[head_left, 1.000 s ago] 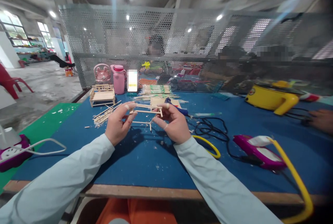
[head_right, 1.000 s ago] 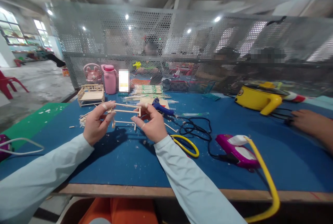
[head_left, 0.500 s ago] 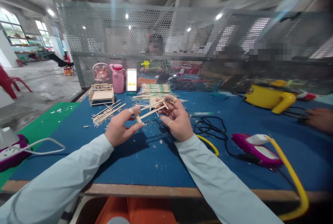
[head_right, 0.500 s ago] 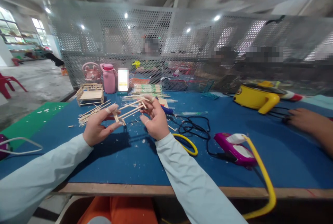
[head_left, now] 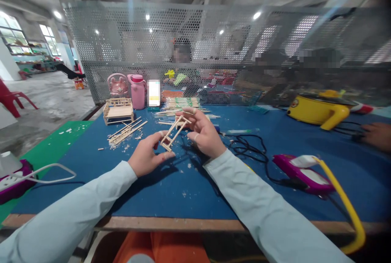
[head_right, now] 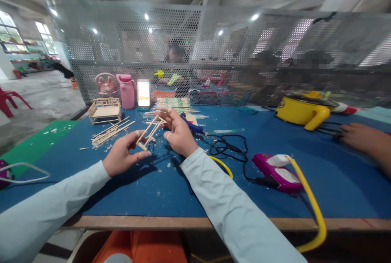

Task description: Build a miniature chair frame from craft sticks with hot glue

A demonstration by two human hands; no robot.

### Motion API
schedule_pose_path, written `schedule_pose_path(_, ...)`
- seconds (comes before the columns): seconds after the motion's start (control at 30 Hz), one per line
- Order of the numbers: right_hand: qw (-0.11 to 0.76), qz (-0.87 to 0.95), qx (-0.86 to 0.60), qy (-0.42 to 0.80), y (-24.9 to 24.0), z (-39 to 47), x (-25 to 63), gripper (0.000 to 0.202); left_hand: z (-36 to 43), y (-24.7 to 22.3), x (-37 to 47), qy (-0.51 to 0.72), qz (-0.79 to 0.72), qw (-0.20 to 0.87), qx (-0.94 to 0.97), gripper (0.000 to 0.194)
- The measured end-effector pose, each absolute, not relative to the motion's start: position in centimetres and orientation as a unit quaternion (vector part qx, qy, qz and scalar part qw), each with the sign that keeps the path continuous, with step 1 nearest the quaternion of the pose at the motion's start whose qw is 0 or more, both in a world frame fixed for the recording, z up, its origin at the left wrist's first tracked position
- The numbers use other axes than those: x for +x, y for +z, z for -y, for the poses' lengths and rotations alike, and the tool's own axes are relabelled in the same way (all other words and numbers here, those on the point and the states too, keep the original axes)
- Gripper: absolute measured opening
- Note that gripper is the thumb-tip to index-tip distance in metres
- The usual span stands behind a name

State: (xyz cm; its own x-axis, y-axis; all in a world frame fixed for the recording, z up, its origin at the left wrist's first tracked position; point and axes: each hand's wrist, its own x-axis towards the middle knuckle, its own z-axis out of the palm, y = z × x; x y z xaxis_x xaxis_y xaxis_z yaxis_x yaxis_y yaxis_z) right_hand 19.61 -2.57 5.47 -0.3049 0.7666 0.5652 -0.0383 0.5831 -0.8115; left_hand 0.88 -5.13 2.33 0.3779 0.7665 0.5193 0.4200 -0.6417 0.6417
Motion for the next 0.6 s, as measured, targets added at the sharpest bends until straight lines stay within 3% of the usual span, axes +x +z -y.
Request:
schedule_pose_path(0.17,0.475,0.738,-0.218,0.428,5.8,1.5,19.3,0.063,4.9,1.6,1.1,0.378,-0.358,0.303,0.798,0.054)
schedule_pose_path(0.37,0.398,0.761,-0.196,0.474,4.4,1.6,18.7,0.072,3.9,1.0,0.5,0.327,-0.401,0.214,0.828,0.034)
schedule_pose_path(0.6,0.382,0.773,-0.252,0.440,3.8,2.9,18.9,0.083,3.8,1.0,0.4,0.298,-0.401,0.258,0.827,0.028)
